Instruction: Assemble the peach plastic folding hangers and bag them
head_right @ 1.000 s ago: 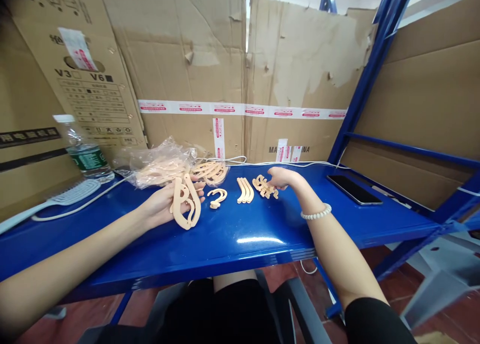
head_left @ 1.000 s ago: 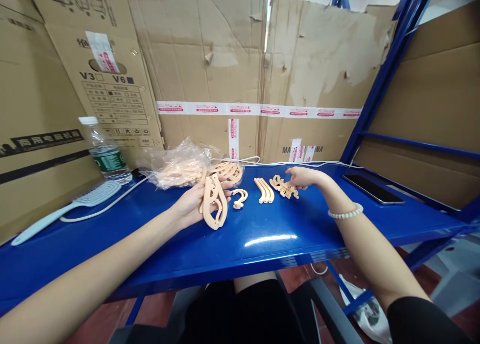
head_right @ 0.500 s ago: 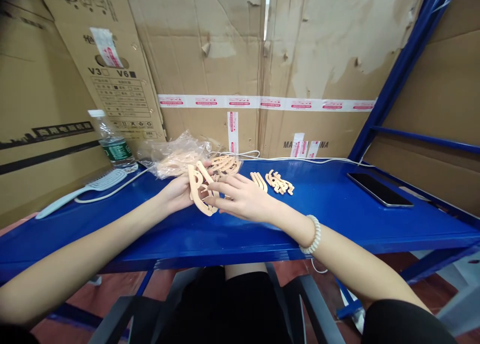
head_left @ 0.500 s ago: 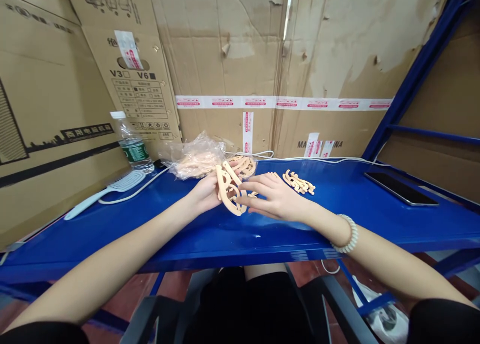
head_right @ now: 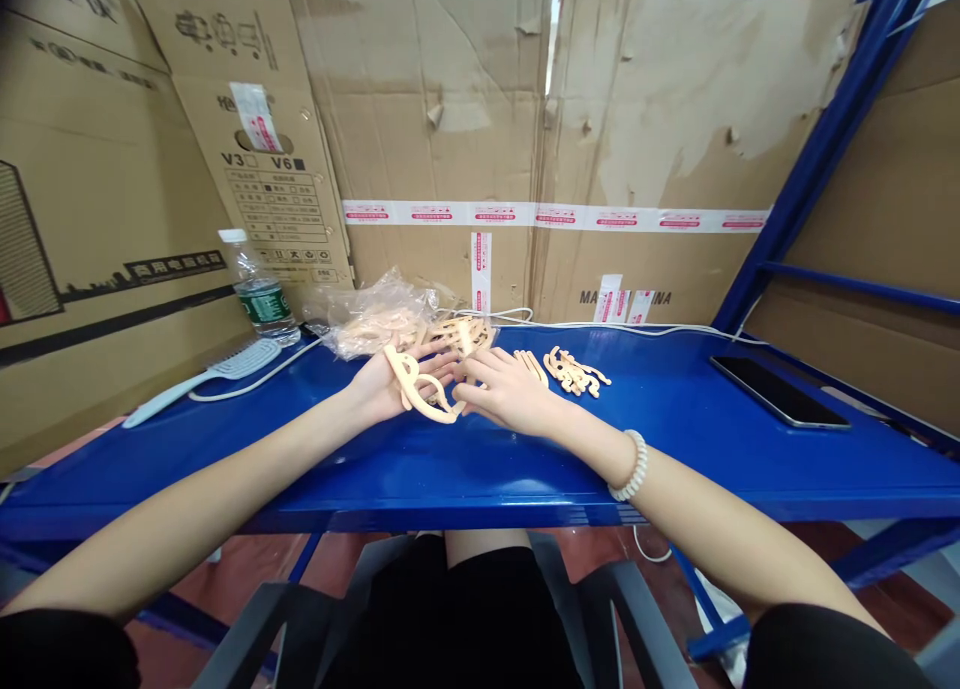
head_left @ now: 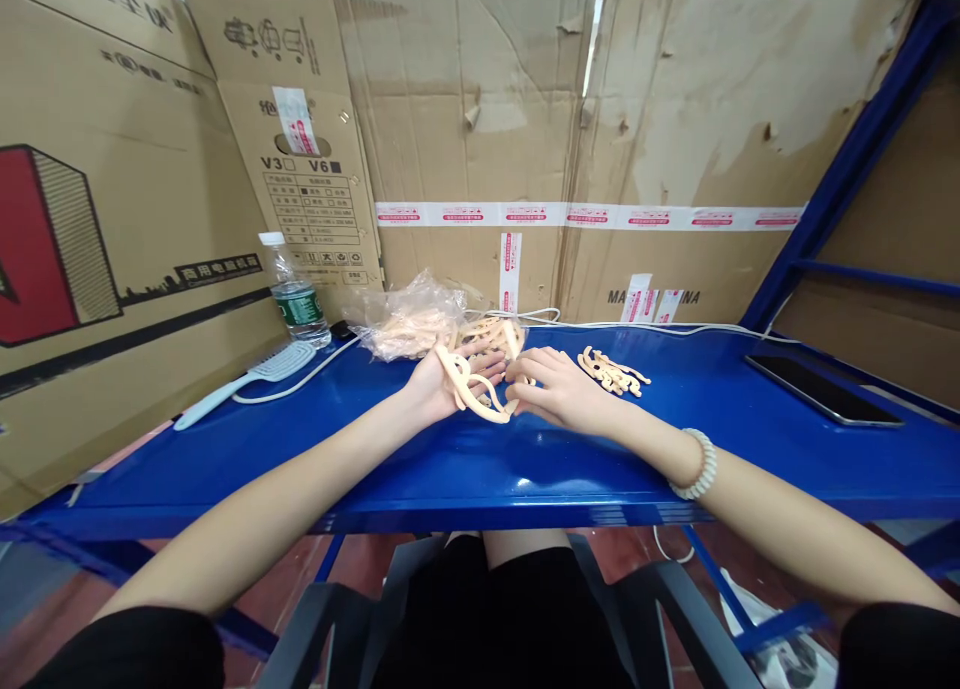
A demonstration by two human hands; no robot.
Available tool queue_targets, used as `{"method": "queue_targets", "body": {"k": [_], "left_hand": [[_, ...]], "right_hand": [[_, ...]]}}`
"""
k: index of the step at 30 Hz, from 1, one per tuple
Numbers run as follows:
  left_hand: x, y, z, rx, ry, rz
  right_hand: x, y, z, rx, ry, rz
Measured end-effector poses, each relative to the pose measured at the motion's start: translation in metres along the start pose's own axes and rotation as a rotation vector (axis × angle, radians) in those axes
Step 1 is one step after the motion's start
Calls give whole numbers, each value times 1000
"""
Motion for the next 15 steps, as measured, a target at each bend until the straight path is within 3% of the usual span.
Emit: {"method": "queue_targets", "body": {"k": [4, 9, 15], "left_hand": [[-18, 0, -4, 29, 135, -125], [-32, 7, -5, 159, 201, -239], [-14, 13, 9, 120, 98, -401]], "right_hand": [[5, 1, 1, 35, -28, -55], [11, 6, 3, 143, -68, -228], [20, 30, 16, 467, -163, -379]]}}
Point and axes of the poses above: each hand's wrist, its own z-axis away from the middle knuckle, its own x-axis out of the palm, y = z × x, the point moved 7 cm from there along -z, towards the middle knuckle, and after that the axes turned 6 degrees about -y, right-handed, at the moved point
